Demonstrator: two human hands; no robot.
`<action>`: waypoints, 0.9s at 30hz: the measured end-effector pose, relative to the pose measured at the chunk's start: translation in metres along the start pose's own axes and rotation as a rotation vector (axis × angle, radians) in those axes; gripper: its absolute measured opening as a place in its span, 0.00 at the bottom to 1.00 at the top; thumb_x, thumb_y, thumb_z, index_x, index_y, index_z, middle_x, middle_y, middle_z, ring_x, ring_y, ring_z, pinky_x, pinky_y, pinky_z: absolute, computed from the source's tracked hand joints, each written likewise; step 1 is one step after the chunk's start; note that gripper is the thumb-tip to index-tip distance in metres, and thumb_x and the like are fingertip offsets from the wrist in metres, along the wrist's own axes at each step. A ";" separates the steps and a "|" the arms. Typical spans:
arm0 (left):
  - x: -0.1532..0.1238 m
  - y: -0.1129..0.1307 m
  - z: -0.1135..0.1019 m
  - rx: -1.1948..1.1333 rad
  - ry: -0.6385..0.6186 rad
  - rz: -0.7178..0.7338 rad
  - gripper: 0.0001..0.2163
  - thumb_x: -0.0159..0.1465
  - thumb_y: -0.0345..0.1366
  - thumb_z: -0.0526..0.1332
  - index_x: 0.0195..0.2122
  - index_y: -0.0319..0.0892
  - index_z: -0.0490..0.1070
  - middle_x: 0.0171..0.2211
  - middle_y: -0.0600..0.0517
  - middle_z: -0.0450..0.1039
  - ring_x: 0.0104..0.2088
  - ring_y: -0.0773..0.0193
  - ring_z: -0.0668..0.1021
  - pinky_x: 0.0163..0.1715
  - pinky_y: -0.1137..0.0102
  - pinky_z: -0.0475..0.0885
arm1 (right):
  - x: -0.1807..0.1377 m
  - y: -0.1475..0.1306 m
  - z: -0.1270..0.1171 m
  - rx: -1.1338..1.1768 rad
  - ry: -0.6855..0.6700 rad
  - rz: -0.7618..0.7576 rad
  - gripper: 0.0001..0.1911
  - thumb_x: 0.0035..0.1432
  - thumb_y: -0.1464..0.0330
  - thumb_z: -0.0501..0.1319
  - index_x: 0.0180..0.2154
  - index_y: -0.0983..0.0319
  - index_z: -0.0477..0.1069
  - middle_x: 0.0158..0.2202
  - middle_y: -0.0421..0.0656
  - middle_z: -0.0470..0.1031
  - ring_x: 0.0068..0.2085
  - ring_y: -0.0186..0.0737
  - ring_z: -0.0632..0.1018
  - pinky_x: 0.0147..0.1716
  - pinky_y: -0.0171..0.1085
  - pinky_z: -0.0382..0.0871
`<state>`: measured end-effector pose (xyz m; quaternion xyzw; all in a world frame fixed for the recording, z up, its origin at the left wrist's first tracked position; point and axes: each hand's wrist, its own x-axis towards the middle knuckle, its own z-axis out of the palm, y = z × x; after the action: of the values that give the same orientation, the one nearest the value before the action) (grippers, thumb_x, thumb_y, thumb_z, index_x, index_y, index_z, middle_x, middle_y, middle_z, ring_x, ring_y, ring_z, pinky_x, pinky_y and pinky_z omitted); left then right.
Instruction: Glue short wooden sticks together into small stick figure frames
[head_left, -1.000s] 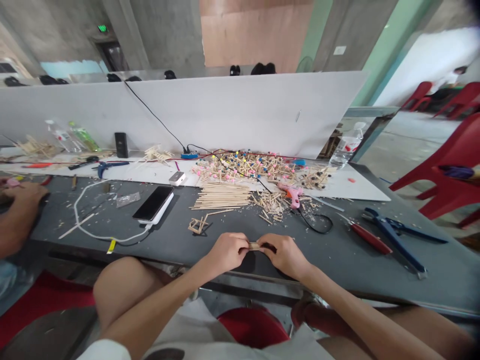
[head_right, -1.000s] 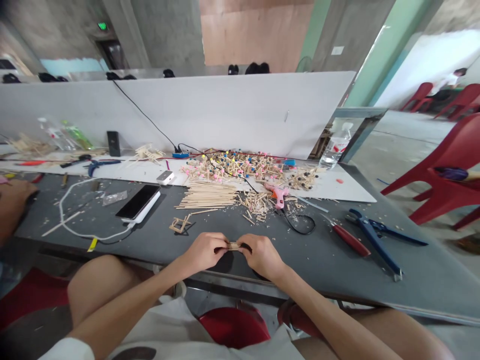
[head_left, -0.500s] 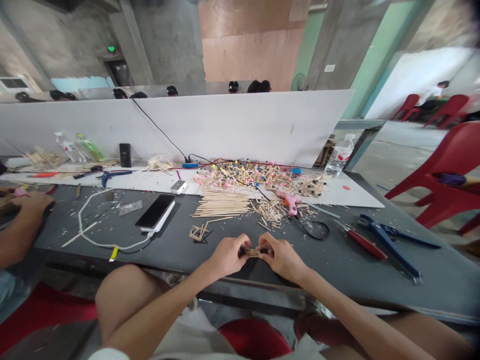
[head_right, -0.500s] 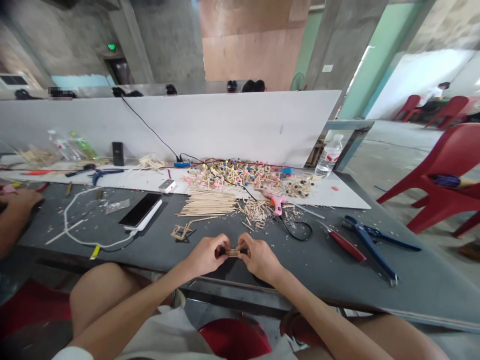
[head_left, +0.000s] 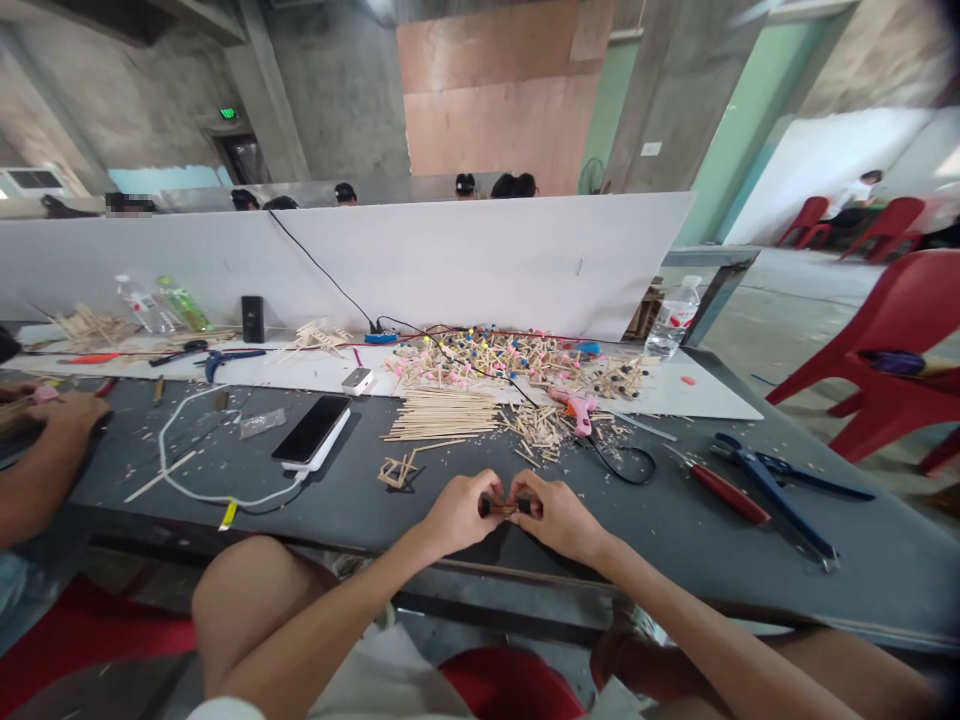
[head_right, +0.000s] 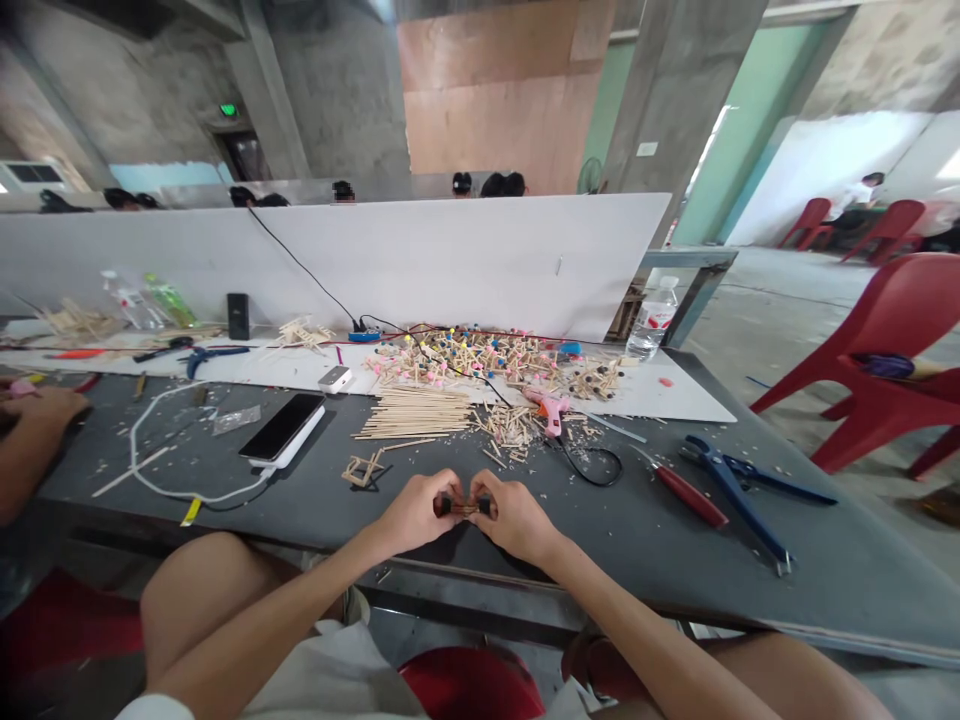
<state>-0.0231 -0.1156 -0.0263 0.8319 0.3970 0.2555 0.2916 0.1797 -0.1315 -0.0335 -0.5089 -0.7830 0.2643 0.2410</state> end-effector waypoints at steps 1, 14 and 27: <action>0.000 0.001 0.000 -0.002 0.003 0.000 0.08 0.57 0.30 0.65 0.37 0.42 0.70 0.28 0.55 0.77 0.24 0.70 0.74 0.24 0.77 0.62 | 0.000 0.000 0.000 0.003 0.002 0.000 0.12 0.52 0.70 0.63 0.40 0.58 0.67 0.21 0.32 0.66 0.23 0.33 0.69 0.26 0.30 0.57; 0.000 0.003 0.002 0.008 0.003 -0.002 0.08 0.57 0.29 0.65 0.37 0.43 0.70 0.32 0.54 0.79 0.24 0.69 0.74 0.26 0.76 0.63 | -0.002 0.003 0.007 0.061 0.036 0.001 0.11 0.52 0.72 0.64 0.39 0.58 0.68 0.27 0.34 0.73 0.24 0.32 0.68 0.27 0.31 0.57; 0.001 0.002 -0.001 0.073 -0.024 0.003 0.09 0.58 0.32 0.66 0.39 0.43 0.71 0.36 0.52 0.80 0.30 0.65 0.78 0.30 0.74 0.66 | 0.002 0.002 0.001 0.043 -0.003 0.012 0.10 0.52 0.70 0.65 0.38 0.58 0.68 0.26 0.34 0.74 0.25 0.33 0.70 0.27 0.31 0.57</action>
<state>-0.0221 -0.1152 -0.0242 0.8454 0.4016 0.2313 0.2655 0.1802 -0.1293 -0.0353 -0.5079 -0.7744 0.2831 0.2493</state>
